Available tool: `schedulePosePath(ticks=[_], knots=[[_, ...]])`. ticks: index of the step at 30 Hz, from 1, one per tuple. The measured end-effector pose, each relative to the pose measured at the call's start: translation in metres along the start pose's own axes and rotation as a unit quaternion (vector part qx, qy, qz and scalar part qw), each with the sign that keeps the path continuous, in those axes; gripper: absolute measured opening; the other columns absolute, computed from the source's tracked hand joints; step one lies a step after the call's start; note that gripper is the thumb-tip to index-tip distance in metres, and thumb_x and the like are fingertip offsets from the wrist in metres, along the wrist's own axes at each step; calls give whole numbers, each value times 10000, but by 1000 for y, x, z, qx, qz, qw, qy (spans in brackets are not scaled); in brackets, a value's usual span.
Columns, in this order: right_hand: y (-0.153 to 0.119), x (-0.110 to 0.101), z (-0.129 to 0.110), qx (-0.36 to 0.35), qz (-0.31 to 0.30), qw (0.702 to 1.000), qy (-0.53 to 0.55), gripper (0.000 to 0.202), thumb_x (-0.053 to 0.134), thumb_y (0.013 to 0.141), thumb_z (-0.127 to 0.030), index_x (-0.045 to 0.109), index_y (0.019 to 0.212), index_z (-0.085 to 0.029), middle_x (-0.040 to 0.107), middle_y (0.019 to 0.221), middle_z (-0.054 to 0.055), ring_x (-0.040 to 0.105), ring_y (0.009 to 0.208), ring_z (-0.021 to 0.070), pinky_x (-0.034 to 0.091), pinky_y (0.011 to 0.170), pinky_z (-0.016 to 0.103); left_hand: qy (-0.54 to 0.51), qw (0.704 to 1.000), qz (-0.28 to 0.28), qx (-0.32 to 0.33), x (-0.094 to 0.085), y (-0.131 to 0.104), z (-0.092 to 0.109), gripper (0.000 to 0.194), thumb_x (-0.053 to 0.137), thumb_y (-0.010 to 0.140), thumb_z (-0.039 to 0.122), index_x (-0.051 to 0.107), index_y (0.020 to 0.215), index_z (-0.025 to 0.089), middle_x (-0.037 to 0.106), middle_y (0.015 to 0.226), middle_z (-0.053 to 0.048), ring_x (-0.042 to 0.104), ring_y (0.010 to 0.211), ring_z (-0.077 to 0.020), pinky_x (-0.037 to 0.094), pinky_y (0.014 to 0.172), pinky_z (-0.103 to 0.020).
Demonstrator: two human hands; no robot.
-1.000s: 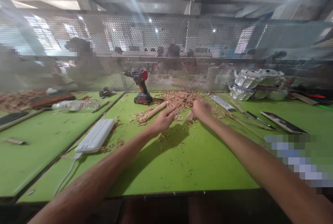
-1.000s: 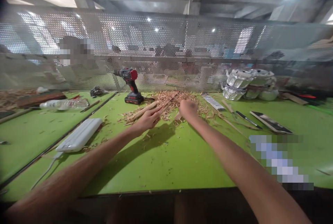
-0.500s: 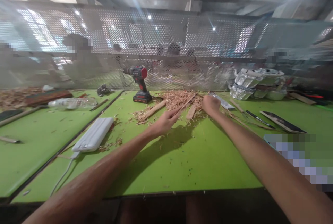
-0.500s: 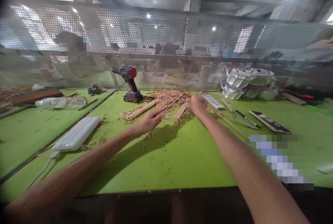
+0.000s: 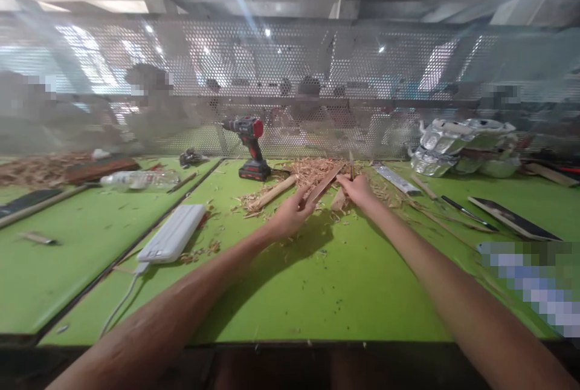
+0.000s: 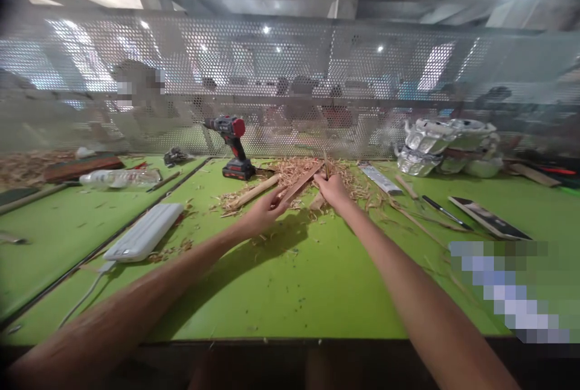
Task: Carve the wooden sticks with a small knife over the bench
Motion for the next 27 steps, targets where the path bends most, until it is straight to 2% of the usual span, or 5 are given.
schedulePosePath(ticks=[4, 9, 16, 22, 27], knots=[[-14, 16, -2, 13, -19, 993, 119, 431, 560, 1002, -471, 437, 663, -236, 420, 501, -45, 388, 472, 118, 309, 476, 237, 20, 999, 34, 27, -3, 1, 5, 505, 620, 993, 393, 603, 1422, 128, 717, 1063, -115, 611, 807, -192, 418, 669, -267], [-29, 22, -17, 23, -107, 952, 286, 438, 591, 1000, -476, 443, 666, -234, 338, 476, -87, 239, 410, 82, 212, 420, 218, 54, 996, 57, 48, -2, -2, 13, 399, 656, 968, 395, 666, 1276, 141, 694, 933, -73, 553, 710, -174, 360, 606, -260], [-37, 20, -22, 29, -122, 929, 349, 445, 597, 998, -446, 400, 657, -240, 318, 494, -95, 211, 413, 71, 187, 425, 217, -46, 999, -4, 7, 6, -3, 4, 318, 512, 1045, 476, 610, 987, 179, 533, 724, 18, 431, 548, -113, 316, 507, -238], [-37, 10, -25, -65, -9, 996, 54, 468, 551, 1009, -568, 462, 703, -227, 503, 604, -20, 450, 533, 136, 297, 512, 240, -199, 978, -31, -49, 6, 1, -10, 359, 517, 1039, 515, 460, 837, 224, 411, 610, 79, 327, 439, -78, 272, 422, -208], [-41, 11, -31, -53, -27, 970, -236, 305, 510, 1030, -376, 705, 888, -190, 744, 854, 95, 690, 769, 230, 405, 606, 262, -232, 971, -26, -55, 5, 5, -15, 361, 520, 1043, 503, 480, 836, 209, 434, 619, 69, 340, 448, -69, 266, 429, -192]])
Point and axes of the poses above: each hand's wrist, its own y-axis towards the middle knuckle, its own x-axis out of the palm, z = x × y, the point moved 5 cm from there along y, towards the middle knuckle
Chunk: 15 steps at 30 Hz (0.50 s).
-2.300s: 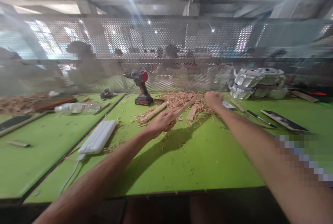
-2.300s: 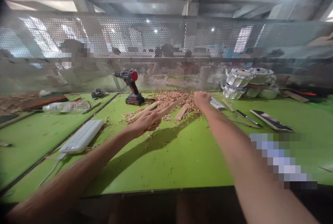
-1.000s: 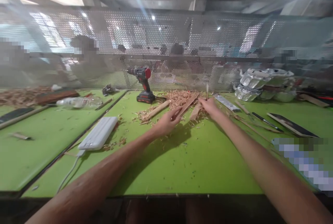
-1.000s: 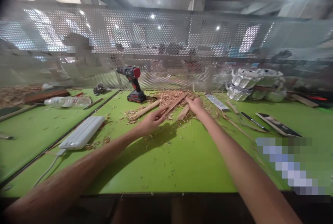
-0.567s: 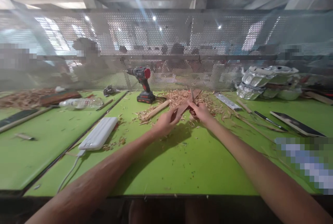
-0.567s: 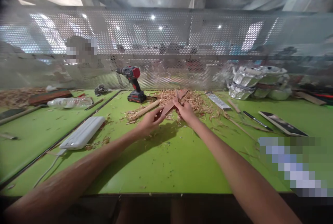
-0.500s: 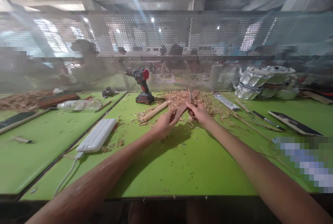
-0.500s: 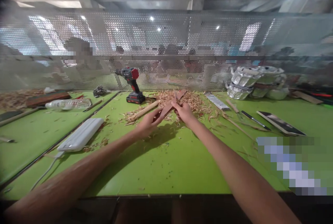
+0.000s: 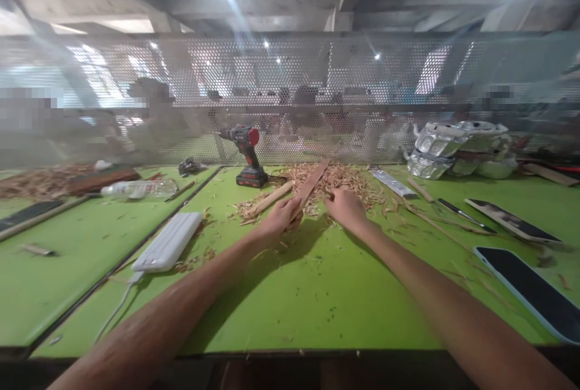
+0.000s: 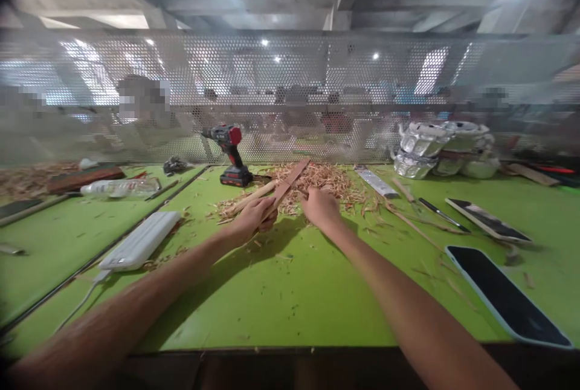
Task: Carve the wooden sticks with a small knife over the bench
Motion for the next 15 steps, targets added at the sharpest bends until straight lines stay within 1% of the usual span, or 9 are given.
schedulePosePath(ticks=[2, 4, 8, 10, 13, 15], knots=[[0, 2, -2, 5, -27, 998, -57, 316, 491, 1025, -317, 768, 964, -177, 774, 944, 142, 734, 864, 266, 456, 660, 278, 2, 1000, 4, 8, 2, 0, 2, 354, 512, 1049, 478, 477, 822, 208, 425, 618, 69, 327, 443, -66, 257, 423, -196], [-1, 3, -5, 3, -32, 995, -94, 360, 463, 1029, -292, 797, 1011, -161, 784, 987, 175, 751, 915, 292, 491, 701, 298, 6, 1000, 2, 11, 5, -1, 4, 346, 517, 1051, 462, 478, 820, 207, 428, 627, 68, 329, 443, -64, 262, 423, -198], [-2, 5, -12, -21, 0, 990, -141, 396, 415, 1039, -248, 795, 1109, -161, 788, 1053, 200, 758, 969, 313, 520, 749, 328, 4, 1000, -4, 0, 10, -5, 10, 331, 508, 1065, 434, 473, 825, 208, 433, 632, 68, 340, 447, -64, 272, 432, -200], [-2, 8, -14, -21, 6, 988, -152, 421, 383, 1050, -246, 788, 1133, -168, 785, 1055, 213, 762, 962, 323, 524, 749, 343, 3, 1000, -3, -9, 11, -7, 13, 321, 481, 1078, 408, 467, 826, 209, 433, 622, 68, 336, 446, -68, 271, 432, -205], [-1, 10, -14, -23, 15, 986, -162, 416, 374, 1034, -189, 774, 1134, -126, 775, 1034, 249, 761, 950, 341, 517, 739, 353, 22, 1000, 3, -16, 11, -8, 13, 320, 465, 1084, 397, 464, 824, 210, 436, 604, 71, 329, 441, -70, 270, 430, -208], [2, 11, -11, -34, 29, 985, -165, 387, 393, 1010, -137, 765, 1106, -93, 772, 982, 257, 756, 933, 340, 502, 734, 345, 37, 999, 6, -14, 9, -6, 10, 335, 477, 1079, 416, 462, 814, 211, 428, 593, 75, 324, 439, -70, 260, 429, -208]])
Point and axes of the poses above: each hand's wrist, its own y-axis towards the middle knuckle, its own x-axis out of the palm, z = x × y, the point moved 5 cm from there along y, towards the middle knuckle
